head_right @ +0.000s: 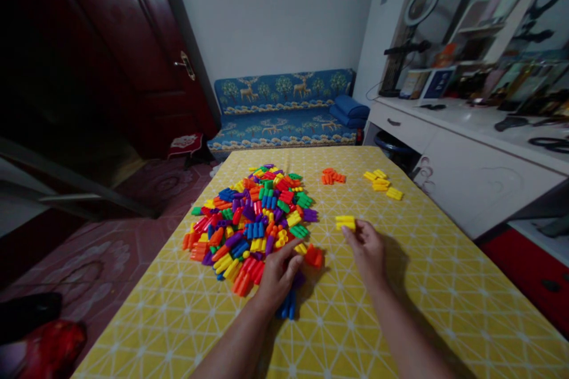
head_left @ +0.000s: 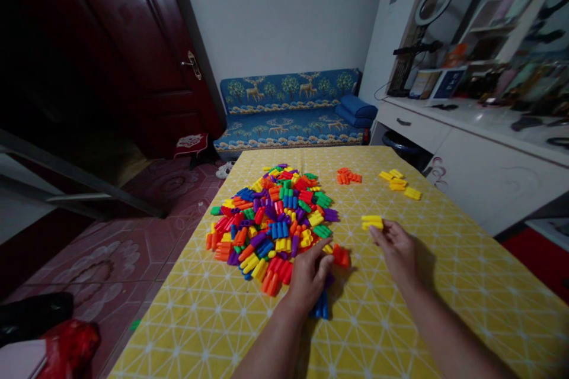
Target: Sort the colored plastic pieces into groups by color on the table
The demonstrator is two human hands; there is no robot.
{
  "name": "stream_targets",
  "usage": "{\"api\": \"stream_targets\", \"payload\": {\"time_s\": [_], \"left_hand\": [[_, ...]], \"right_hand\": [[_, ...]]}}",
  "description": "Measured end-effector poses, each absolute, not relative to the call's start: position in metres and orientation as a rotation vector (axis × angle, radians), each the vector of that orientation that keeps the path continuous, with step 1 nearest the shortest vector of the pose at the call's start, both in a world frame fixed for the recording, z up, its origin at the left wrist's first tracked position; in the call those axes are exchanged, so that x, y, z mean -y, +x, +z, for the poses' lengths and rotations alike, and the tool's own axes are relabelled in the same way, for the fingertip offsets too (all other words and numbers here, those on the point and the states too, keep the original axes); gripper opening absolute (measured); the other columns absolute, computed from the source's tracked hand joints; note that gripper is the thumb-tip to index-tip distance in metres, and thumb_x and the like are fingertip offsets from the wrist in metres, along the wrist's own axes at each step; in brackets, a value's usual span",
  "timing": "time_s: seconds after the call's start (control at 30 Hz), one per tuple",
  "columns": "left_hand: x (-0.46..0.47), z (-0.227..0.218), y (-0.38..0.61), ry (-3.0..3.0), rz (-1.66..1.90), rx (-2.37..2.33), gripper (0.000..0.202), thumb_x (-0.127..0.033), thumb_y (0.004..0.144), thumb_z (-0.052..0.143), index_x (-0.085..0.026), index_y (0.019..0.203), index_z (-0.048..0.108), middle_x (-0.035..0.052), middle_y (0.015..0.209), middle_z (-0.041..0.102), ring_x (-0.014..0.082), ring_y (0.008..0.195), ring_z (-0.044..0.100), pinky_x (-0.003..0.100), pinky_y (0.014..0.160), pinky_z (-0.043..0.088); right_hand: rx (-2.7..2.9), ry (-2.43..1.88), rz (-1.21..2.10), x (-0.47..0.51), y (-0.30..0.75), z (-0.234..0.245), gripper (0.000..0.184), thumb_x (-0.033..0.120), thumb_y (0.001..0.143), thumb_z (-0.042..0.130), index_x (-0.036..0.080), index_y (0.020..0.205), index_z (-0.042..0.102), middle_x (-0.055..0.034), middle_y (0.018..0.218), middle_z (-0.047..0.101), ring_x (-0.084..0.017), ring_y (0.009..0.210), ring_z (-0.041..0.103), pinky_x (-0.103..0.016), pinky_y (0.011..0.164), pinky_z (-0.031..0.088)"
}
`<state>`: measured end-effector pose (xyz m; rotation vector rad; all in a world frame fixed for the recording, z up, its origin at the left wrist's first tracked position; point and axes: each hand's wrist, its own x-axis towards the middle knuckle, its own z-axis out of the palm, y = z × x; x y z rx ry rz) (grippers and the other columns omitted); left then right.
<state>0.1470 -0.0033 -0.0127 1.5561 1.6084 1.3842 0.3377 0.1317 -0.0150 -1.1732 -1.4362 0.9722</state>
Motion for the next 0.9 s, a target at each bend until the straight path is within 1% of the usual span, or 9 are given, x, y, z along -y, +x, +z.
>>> {"api": "stream_targets", "payload": {"time_s": [0.13, 0.27, 0.33, 0.43, 0.57, 0.63, 0.7, 0.8, 0.9], "left_hand": [[0.003, -0.010, 0.148, 1.555, 1.397, -1.614, 0.038, -0.034, 0.096, 0.049, -0.016, 0.124, 0.066, 0.0022, 0.073, 0.066, 0.0136, 0.063, 0.057, 0.025, 0.062, 0.044], [0.004, -0.006, 0.149, 1.549, 1.401, -1.627, 0.037, -0.033, 0.096, 0.049, -0.016, 0.123, 0.067, 0.0048, 0.079, 0.072, 0.0159, 0.068, 0.063, 0.027, 0.066, 0.049], [0.004, -0.006, 0.149, 1.546, 1.416, -1.611, 0.035, -0.032, 0.096, 0.049, -0.016, 0.121, 0.069, 0.0071, 0.090, 0.076, 0.0182, 0.077, 0.068, 0.029, 0.074, 0.052], [0.004, -0.007, 0.149, 1.546, 1.447, -1.577, 0.031, -0.030, 0.096, 0.050, -0.018, 0.116, 0.071, 0.0085, 0.107, 0.076, 0.0206, 0.094, 0.071, 0.031, 0.085, 0.054], [0.003, -0.010, 0.148, 1.544, 1.458, -1.574, 0.029, -0.028, 0.096, 0.051, -0.019, 0.114, 0.072, 0.0077, 0.108, 0.076, 0.0202, 0.099, 0.071, 0.031, 0.088, 0.055], [0.003, -0.012, 0.148, 1.546, 1.463, -1.578, 0.028, -0.027, 0.096, 0.051, -0.019, 0.113, 0.072, 0.0072, 0.109, 0.076, 0.0198, 0.099, 0.071, 0.031, 0.089, 0.055], [0.002, -0.013, 0.148, 1.553, 1.470, -1.585, 0.027, -0.025, 0.095, 0.051, -0.019, 0.112, 0.072, 0.0070, 0.110, 0.076, 0.0198, 0.101, 0.071, 0.031, 0.091, 0.055], [0.002, -0.015, 0.149, 1.573, 1.469, -1.593, 0.027, -0.022, 0.094, 0.052, -0.019, 0.111, 0.073, 0.0069, 0.109, 0.076, 0.0199, 0.101, 0.071, 0.031, 0.090, 0.056], [0.002, -0.015, 0.150, 1.582, 1.468, -1.599, 0.026, -0.020, 0.093, 0.052, -0.019, 0.110, 0.073, 0.0070, 0.107, 0.077, 0.0199, 0.098, 0.072, 0.031, 0.088, 0.056]], "right_hand": [[1.507, -1.442, 0.661, -0.183, 0.387, -0.019, 0.043, 0.055, 0.066, 0.070, 0.020, 0.090, 0.061, -0.0108, 0.082, 0.069, -0.026, 0.078, 0.066, -0.038, 0.070, 0.052], [1.732, -1.450, 0.110, -0.189, 0.410, -0.017, 0.033, 0.049, 0.080, 0.060, 0.018, 0.092, 0.064, -0.0155, 0.088, 0.065, -0.025, 0.079, 0.062, -0.037, 0.070, 0.048], [1.923, -1.355, 0.064, -0.185, 0.408, -0.017, 0.030, 0.047, 0.087, 0.052, 0.020, 0.088, 0.065, -0.0122, 0.090, 0.066, -0.023, 0.079, 0.061, -0.036, 0.072, 0.048], [2.207, -1.353, 0.048, -0.190, 0.399, -0.023, 0.029, 0.047, 0.087, 0.053, 0.023, 0.088, 0.068, -0.0076, 0.095, 0.070, -0.024, 0.090, 0.063, -0.038, 0.082, 0.048], [2.195, -1.358, -0.029, -0.215, 0.392, -0.031, 0.042, 0.048, 0.085, 0.053, 0.019, 0.113, 0.065, -0.0133, 0.126, 0.063, -0.030, 0.119, 0.056, -0.046, 0.098, 0.044], [2.120, -1.275, -0.030, -0.222, 0.393, -0.031, 0.042, 0.046, 0.087, 0.050, 0.017, 0.114, 0.064, -0.0157, 0.131, 0.059, -0.029, 0.122, 0.054, -0.044, 0.099, 0.044], [2.032, -1.277, -0.061, -0.221, 0.397, -0.028, 0.039, 0.045, 0.090, 0.046, 0.016, 0.106, 0.067, -0.0163, 0.122, 0.064, -0.027, 0.112, 0.059, -0.039, 0.092, 0.046], [1.907, -1.581, -0.221, -0.211, 0.406, -0.024, 0.044, 0.045, 0.094, 0.039, 0.015, 0.084, 0.070, -0.0161, 0.095, 0.068, -0.027, 0.090, 0.060, -0.040, 0.080, 0.045], [1.871, -1.889, -0.244, -0.212, 0.409, -0.025, 0.049, 0.047, 0.094, 0.038, 0.015, 0.078, 0.071, -0.0166, 0.090, 0.066, -0.028, 0.085, 0.058, -0.041, 0.075, 0.041]]}}
